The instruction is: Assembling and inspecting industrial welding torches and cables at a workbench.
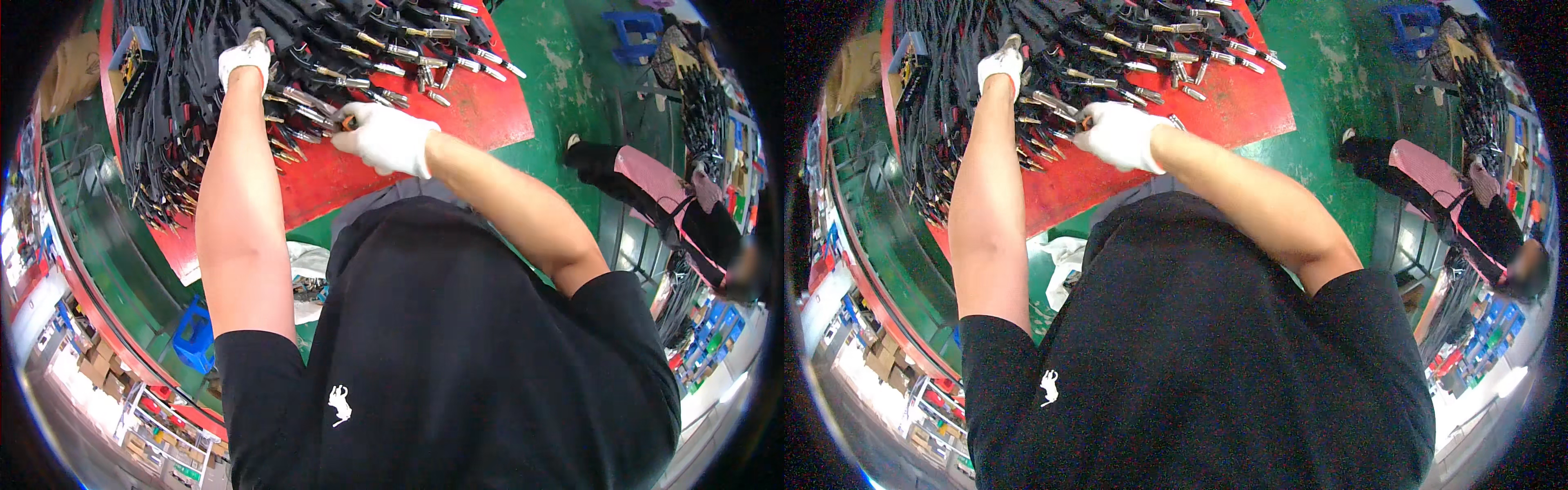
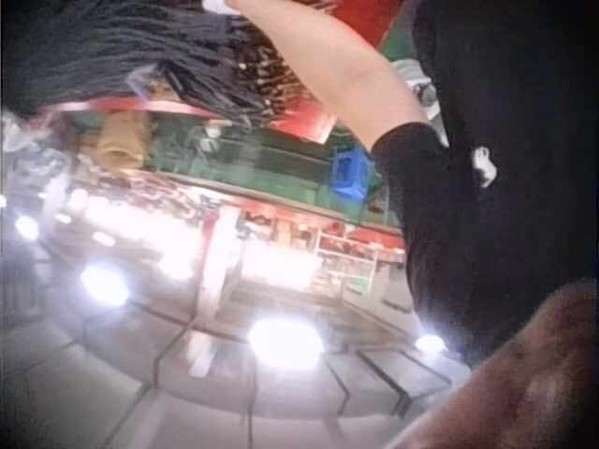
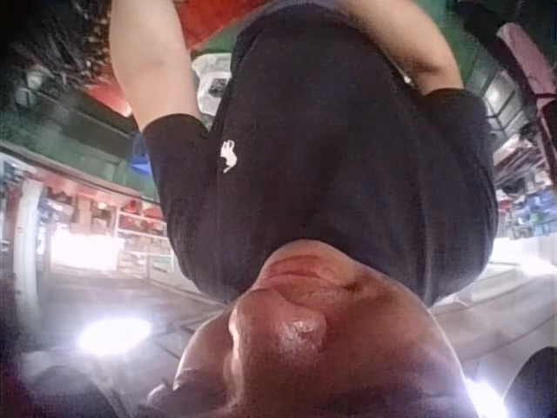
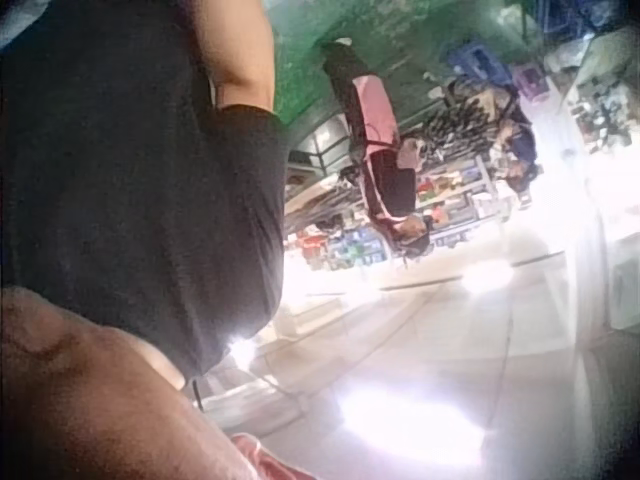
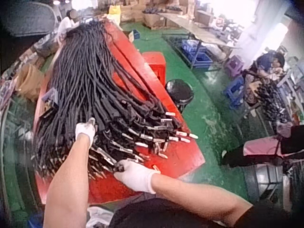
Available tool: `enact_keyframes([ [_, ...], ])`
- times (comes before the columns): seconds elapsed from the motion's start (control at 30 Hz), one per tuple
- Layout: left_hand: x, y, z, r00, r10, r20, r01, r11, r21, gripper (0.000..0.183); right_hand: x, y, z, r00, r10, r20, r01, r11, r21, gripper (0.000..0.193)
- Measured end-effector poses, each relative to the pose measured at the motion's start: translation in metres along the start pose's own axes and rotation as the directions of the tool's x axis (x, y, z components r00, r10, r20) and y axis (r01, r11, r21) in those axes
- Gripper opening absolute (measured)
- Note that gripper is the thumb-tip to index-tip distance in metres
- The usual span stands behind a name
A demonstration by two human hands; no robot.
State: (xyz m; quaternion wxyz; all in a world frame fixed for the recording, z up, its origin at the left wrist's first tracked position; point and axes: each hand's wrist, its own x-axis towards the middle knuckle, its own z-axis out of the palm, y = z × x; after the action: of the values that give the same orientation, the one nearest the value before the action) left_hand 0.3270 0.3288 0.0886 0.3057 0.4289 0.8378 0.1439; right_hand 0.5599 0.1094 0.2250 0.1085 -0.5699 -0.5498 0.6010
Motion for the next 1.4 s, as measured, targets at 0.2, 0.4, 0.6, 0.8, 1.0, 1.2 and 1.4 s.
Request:
enact_keyframes([
  [0.2,0.013,0.0,-0.036,0.979,0.192,-0.071,-0.16,0.933,0.322,0.08,-0.072,0.139,-0.002,0.987,0.044,-0.157,-0.06,0.993,-0.102,0.037],
  [0.4,-0.043,0.015,-0.019,0.955,0.286,-0.075,-0.235,0.887,0.397,0.075,-0.063,0.197,-0.041,0.876,0.423,-0.231,-0.392,0.904,0.171,0.038],
  [0.6,-0.09,0.031,-0.022,0.912,0.365,-0.186,-0.238,0.841,0.485,0.06,-0.05,0.21,-0.026,0.888,0.435,-0.149,-0.415,0.898,0.144,0.04],
  [0.8,-0.068,0.032,-0.012,0.867,0.492,0.077,-0.479,0.783,0.396,0.05,-0.072,0.203,-0.028,0.903,0.428,0.039,-0.428,0.904,0.004,0.042],
  [1.0,-0.085,0.054,-0.002,0.937,0.338,0.084,-0.339,0.83,0.442,0.06,-0.064,0.141,-0.04,0.964,0.263,-0.038,-0.264,0.964,-0.02,0.038],
  [1.2,-0.05,0.029,-0.002,0.958,0.253,0.133,-0.284,0.897,0.338,0.059,-0.018,0.108,-0.041,0.973,0.02,-0.231,-0.103,0.929,-0.355,0.036],
  [1.4,-0.042,0.017,0.002,0.946,0.294,0.134,-0.316,0.927,0.201,0.055,0.001,0.095,-0.054,0.984,0.049,-0.173,-0.125,0.879,-0.461,0.041],
])
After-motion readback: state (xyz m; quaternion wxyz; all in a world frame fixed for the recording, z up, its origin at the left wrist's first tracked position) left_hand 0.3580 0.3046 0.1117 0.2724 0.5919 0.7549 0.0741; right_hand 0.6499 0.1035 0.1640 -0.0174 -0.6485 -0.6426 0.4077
